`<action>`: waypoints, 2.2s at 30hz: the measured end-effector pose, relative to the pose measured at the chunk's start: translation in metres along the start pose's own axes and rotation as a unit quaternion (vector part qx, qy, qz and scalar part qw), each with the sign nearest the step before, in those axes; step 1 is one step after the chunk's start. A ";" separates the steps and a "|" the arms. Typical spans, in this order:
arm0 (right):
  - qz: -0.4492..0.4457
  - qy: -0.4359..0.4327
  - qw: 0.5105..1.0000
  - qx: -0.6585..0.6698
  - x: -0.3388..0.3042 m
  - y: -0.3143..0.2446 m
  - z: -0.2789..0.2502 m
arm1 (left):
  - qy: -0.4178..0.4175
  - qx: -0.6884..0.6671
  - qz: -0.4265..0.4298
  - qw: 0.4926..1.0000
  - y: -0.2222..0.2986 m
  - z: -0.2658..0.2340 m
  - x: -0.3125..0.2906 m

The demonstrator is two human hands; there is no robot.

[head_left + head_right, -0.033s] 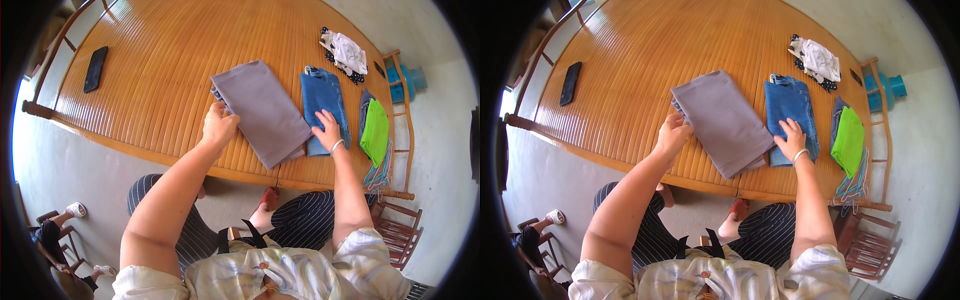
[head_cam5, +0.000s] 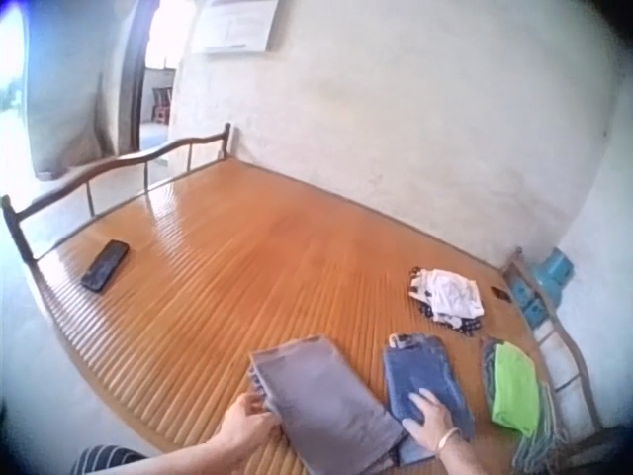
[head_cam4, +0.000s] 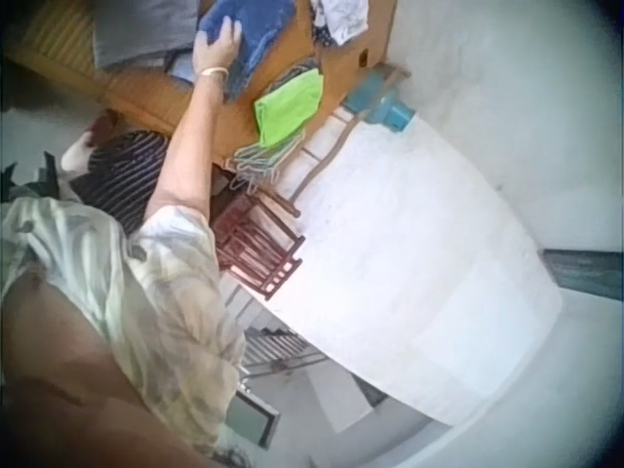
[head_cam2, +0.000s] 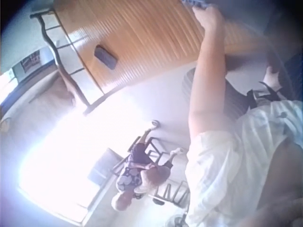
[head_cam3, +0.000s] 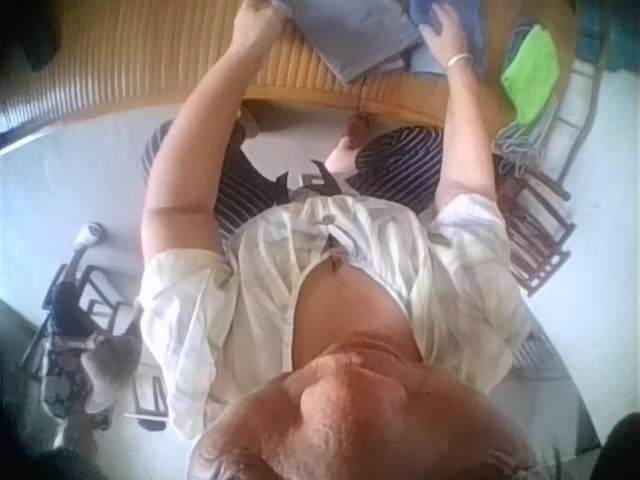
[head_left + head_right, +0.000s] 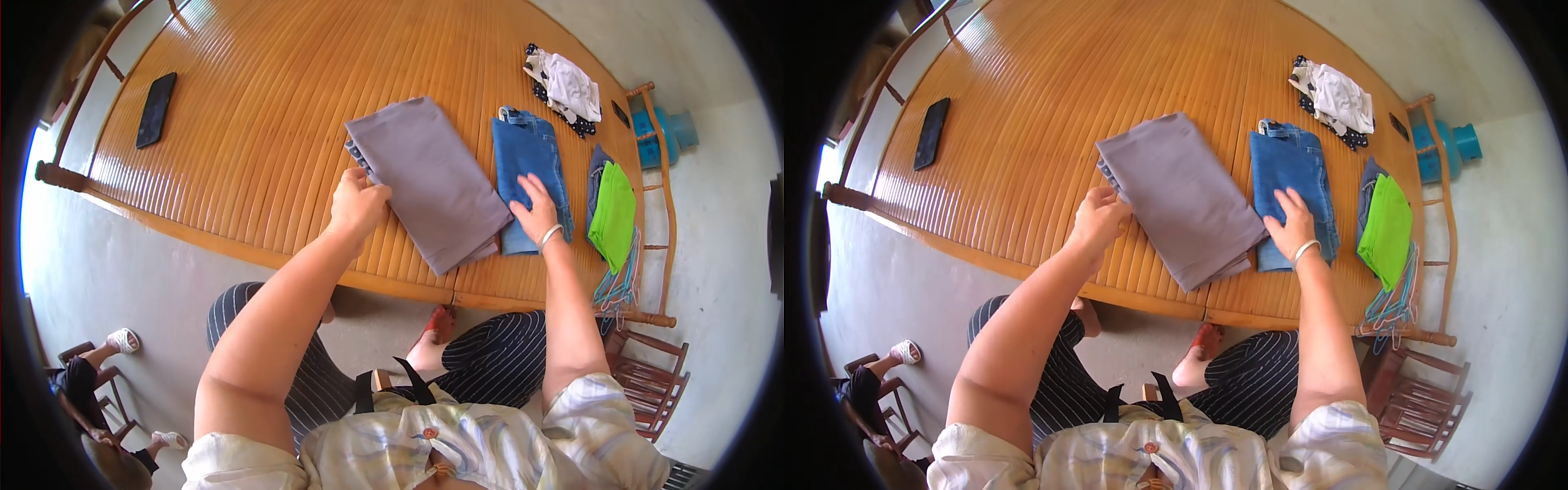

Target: The person folds a pair of denim jeans, a grey t-shirt, and a pair of black trousers by hand on a bamboo mat.

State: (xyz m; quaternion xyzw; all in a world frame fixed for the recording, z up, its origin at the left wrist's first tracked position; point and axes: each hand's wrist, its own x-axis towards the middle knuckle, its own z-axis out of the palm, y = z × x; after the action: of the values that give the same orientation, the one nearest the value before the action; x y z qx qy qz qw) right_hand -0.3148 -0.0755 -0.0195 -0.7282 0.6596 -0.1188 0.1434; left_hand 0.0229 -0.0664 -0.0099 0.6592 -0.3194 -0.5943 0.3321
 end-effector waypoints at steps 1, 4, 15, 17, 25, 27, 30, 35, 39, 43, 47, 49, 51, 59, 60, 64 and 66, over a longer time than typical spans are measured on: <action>-0.036 0.036 0.994 0.097 0.003 -0.026 0.001 | -0.005 -0.043 -0.040 0.998 -0.003 -0.005 0.003; -0.144 -0.001 0.989 0.025 -0.013 -0.093 0.023 | -0.062 -0.134 -0.076 0.986 0.001 -0.015 0.007; 0.034 -0.160 0.977 -0.137 -0.052 -0.205 0.068 | -0.063 -0.270 -0.018 0.961 0.008 -0.020 0.016; -0.018 -0.142 0.981 -0.131 -0.055 -0.196 0.067 | -0.048 -0.249 -0.027 0.967 0.006 -0.023 0.013; -0.043 -0.133 0.988 -0.072 -0.057 -0.207 0.061 | -0.115 -0.205 -0.119 0.965 -0.009 -0.015 0.008; -0.064 -0.134 0.979 -0.142 -0.061 -0.209 0.064 | -0.122 -0.196 -0.109 0.967 -0.010 -0.007 0.000; -0.097 -0.093 0.989 -0.063 -0.056 -0.185 0.067 | -0.217 -0.243 -0.102 0.940 -0.003 -0.004 -0.010; 0.006 -0.160 0.935 0.316 -0.018 -0.149 0.025 | -0.290 -0.334 -0.120 0.889 0.007 -0.006 -0.011; 0.109 -0.244 0.847 0.459 0.004 -0.143 -0.022 | -0.231 -0.300 -0.104 0.920 0.003 -0.011 -0.007; -0.016 -0.278 0.910 0.308 -0.013 -0.149 -0.009 | -0.115 -0.224 -0.116 0.961 -0.006 -0.012 0.004; -0.215 -0.197 0.956 0.023 -0.049 -0.168 0.036 | -0.144 -0.281 -0.119 0.941 -0.004 -0.011 0.002; -0.234 -0.175 0.955 -0.041 -0.054 -0.182 0.034 | -0.133 -0.274 -0.110 0.946 -0.009 -0.011 0.005; -0.219 -0.186 0.958 -0.029 -0.053 -0.186 0.029 | -0.126 -0.268 -0.100 0.950 -0.011 -0.010 0.008; -0.136 -0.099 0.984 -0.061 -0.032 -0.201 0.035 | -0.096 -0.296 -0.135 0.941 -0.003 -0.011 0.014; -0.118 -0.111 0.982 -0.102 -0.041 -0.204 0.046 | -0.101 -0.295 -0.135 0.940 -0.002 -0.009 0.012; -0.069 -0.126 0.977 -0.158 -0.053 -0.212 0.062 | -0.164 -0.339 -0.154 0.913 0.005 -0.005 0.007; -0.108 -0.088 0.981 -0.135 -0.054 -0.201 0.064 | -0.172 -0.351 -0.173 0.904 0.005 -0.007 0.006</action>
State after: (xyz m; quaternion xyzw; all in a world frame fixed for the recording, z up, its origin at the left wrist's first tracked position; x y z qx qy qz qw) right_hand -0.1111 -0.0004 -0.0046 -0.8155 0.5718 0.0214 0.0872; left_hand 0.0299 -0.0741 -0.0090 0.4323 -0.0239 -0.8203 0.3737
